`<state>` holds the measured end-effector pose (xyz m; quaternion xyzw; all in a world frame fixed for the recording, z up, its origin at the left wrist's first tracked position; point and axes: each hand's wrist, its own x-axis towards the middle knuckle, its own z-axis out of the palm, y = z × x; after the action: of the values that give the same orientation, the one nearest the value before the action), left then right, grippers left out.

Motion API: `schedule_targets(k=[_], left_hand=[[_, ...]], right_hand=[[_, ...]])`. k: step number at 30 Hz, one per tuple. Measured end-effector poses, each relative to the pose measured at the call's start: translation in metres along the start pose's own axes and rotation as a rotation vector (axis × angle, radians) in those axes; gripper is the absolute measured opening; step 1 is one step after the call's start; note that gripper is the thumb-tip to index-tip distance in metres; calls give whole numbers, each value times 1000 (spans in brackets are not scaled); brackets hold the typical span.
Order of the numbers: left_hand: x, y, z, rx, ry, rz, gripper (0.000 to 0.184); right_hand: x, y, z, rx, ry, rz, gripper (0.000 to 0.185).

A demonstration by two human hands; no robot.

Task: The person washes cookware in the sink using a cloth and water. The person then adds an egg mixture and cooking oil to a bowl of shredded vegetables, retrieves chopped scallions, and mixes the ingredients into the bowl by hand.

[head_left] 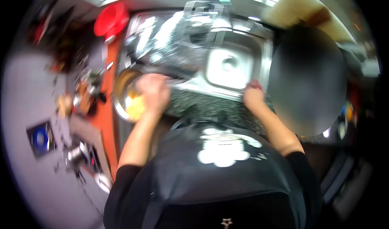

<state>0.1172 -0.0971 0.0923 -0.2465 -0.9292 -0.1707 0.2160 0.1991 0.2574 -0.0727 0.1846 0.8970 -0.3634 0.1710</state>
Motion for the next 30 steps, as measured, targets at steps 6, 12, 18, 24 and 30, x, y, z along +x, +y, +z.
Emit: schedule_targets(k=[6, 12, 18, 24, 30], left_hand=[[-98, 27, -16, -383, -377, -170, 10], [-196, -4, -37, -567, -49, -897, 14], [-255, -136, -41, -672, 322, -1520, 16], [-231, -207, -52, -1018, 204, -1790, 30], [-222, -249, -30, -1500, -19, -1770, 33]], right_hand=[[-13, -79, -33, -409, 226, -307, 28], [-15, -90, -18, -234, 217, -379, 29], [-33, -69, 41, -338, -151, -619, 50], [-45, -98, 20, -340, -526, -505, 54], [-28, -69, 37, -229, -601, -483, 48]])
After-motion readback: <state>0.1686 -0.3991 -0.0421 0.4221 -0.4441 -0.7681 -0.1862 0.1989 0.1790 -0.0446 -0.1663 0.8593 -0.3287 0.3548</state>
